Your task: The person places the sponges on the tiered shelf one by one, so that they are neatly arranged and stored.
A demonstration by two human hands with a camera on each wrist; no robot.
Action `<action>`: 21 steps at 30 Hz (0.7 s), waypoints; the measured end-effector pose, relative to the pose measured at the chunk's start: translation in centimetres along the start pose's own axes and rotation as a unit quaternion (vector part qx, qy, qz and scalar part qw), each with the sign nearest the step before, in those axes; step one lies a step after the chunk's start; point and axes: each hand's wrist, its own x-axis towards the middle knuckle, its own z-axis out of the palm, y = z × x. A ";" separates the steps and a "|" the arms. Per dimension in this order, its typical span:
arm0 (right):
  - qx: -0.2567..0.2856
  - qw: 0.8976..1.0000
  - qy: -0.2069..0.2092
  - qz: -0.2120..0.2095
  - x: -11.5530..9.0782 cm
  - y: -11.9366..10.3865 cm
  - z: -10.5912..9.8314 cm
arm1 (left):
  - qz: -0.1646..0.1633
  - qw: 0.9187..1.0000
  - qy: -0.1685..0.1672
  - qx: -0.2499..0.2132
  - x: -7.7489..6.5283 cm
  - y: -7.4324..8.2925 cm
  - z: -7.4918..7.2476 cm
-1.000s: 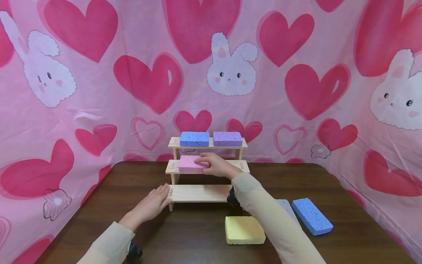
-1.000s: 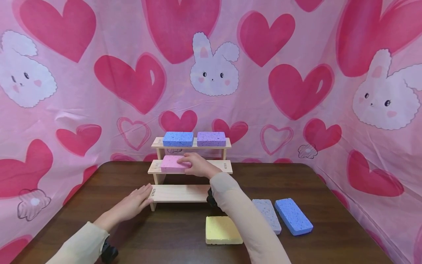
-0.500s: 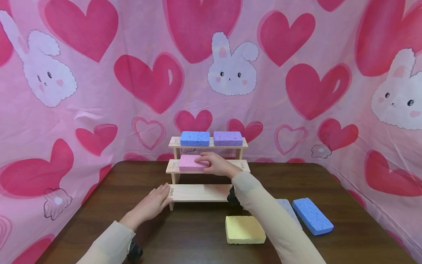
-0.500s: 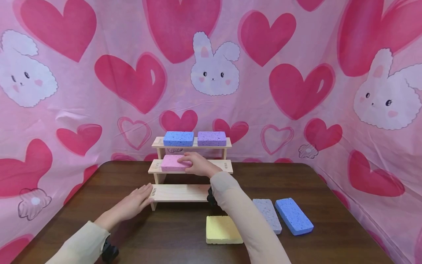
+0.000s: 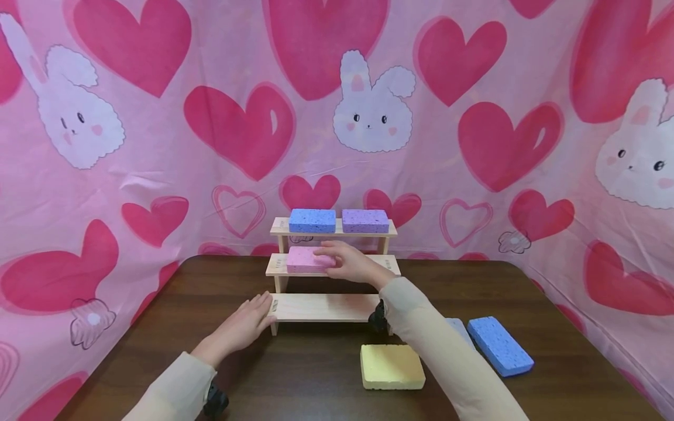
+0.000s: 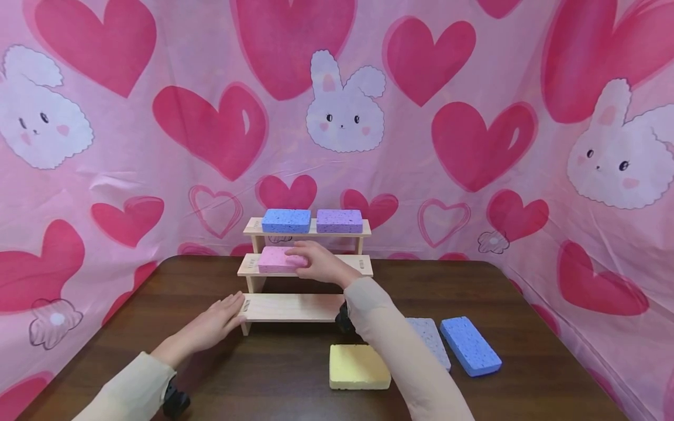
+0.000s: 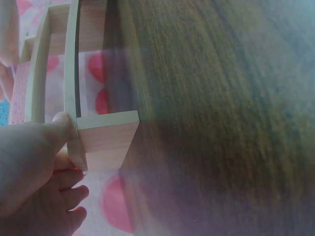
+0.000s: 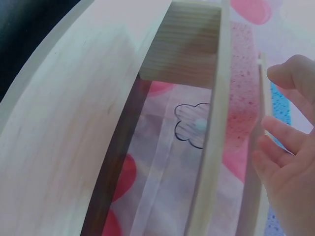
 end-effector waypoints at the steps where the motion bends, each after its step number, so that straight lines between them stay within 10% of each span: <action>1: 0.001 1.000 0.002 -0.003 -0.2 -0.1 -0.1 | 0.000 1.000 0.000 0.000 0.0 0.0 0.0; 21: -0.007 0.997 -0.005 -0.071 -5.6 -1.8 -0.9 | 0.005 1.000 0.005 0.006 0.0 0.0 0.1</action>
